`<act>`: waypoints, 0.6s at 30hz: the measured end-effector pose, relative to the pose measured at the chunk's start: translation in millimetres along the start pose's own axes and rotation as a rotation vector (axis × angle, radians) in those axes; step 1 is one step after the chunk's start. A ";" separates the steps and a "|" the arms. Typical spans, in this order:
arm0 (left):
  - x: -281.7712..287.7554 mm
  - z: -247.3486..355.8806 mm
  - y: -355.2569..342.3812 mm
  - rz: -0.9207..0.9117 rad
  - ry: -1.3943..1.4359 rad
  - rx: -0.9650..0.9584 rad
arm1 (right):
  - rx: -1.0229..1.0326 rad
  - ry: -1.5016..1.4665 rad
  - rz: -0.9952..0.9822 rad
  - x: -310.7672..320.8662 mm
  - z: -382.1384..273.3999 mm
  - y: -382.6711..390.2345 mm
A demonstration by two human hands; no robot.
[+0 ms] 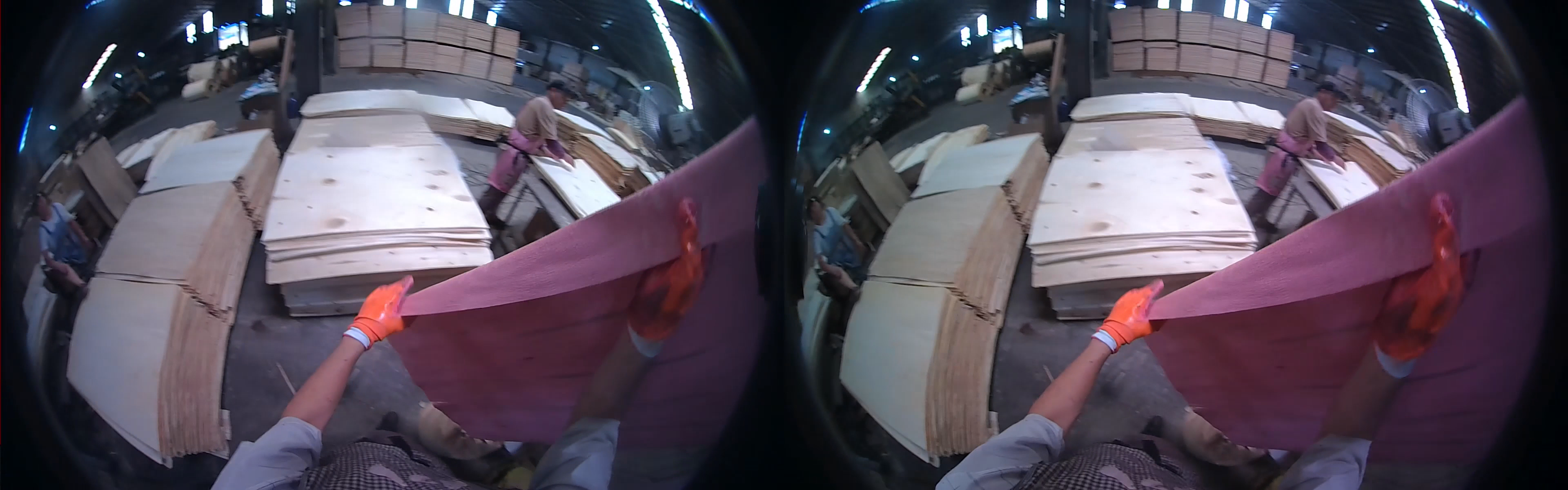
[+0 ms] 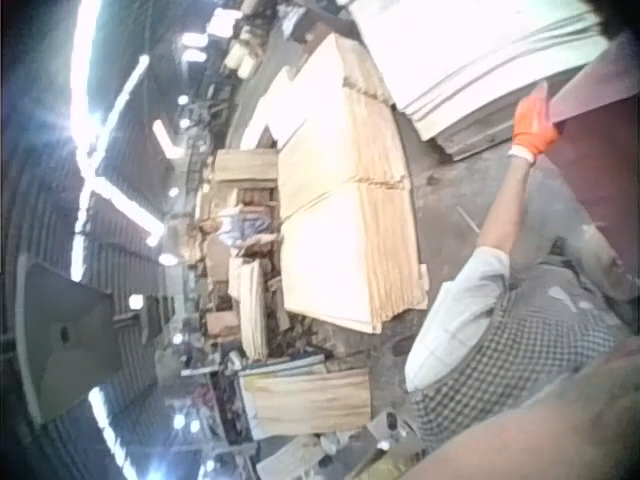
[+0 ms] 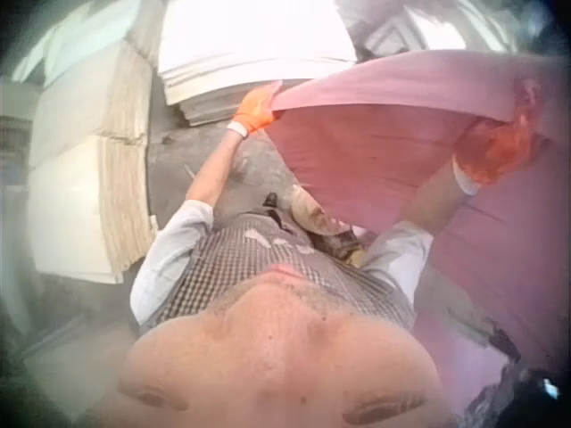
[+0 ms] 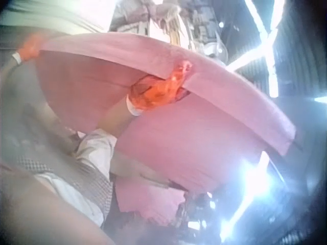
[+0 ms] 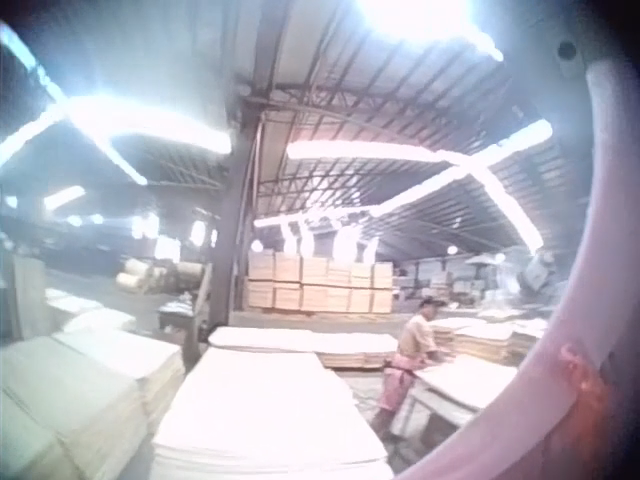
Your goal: Operating a roller machine to apply glue or treatment to pink wood veneer sheets.
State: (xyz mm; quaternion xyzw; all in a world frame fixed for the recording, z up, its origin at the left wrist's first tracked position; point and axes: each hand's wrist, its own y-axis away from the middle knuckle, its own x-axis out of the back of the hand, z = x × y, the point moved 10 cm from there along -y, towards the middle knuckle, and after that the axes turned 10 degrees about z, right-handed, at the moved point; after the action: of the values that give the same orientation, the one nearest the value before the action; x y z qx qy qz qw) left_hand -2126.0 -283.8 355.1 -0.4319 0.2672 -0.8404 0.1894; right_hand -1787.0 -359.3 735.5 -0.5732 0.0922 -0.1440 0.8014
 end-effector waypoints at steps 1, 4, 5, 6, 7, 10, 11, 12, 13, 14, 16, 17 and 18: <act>-13.1 -38.4 4.8 -0.171 -0.053 0.085 | 0.006 0.044 -0.024 -24.6 11.8 -1.6; 47.8 -103.3 18.5 -0.154 -0.080 0.182 | -0.098 -0.046 -0.046 -120.0 68.9 18.0; 69.0 -121.9 26.7 -0.131 -0.136 0.231 | -0.159 -0.110 -0.052 -159.6 89.8 22.4; 86.5 -138.2 32.4 -0.098 -0.181 0.252 | -0.171 -0.170 -0.041 -200.1 108.3 23.7; 68.9 -136.9 4.6 -0.080 -0.152 0.193 | -0.116 -0.104 -0.068 -198.1 131.7 12.8; 86.9 -171.5 2.8 0.091 -0.017 0.254 | -0.057 -0.136 -0.055 -292.2 193.6 23.3; 81.1 -192.1 10.1 0.083 0.057 0.340 | -0.042 -0.151 -0.057 -331.4 208.6 28.7; 70.8 -217.1 17.2 0.112 0.046 0.401 | -0.038 -0.177 -0.073 -377.4 220.6 40.8; 63.3 -231.1 16.1 0.135 0.061 0.426 | 0.001 -0.163 -0.082 -406.1 224.0 38.7; 58.2 -245.9 14.2 0.137 0.074 0.413 | 0.036 -0.152 -0.087 -436.9 229.3 35.4; 40.2 -282.4 11.5 0.206 0.273 0.645 | 0.013 -0.222 -0.173 -526.0 232.2 48.7; 38.6 -296.5 15.9 0.189 0.276 0.660 | -0.085 -0.369 -0.252 -605.7 222.3 66.0; 40.8 -319.4 21.9 0.181 0.225 0.752 | -0.168 -0.512 -0.337 -668.6 204.9 81.8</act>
State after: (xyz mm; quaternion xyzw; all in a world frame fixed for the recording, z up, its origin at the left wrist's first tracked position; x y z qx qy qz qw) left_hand -2410.9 -232.2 212.5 -0.2125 -0.0028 -0.9014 0.3773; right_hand -2342.2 73.2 713.4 -0.6622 -0.1969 -0.1176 0.7134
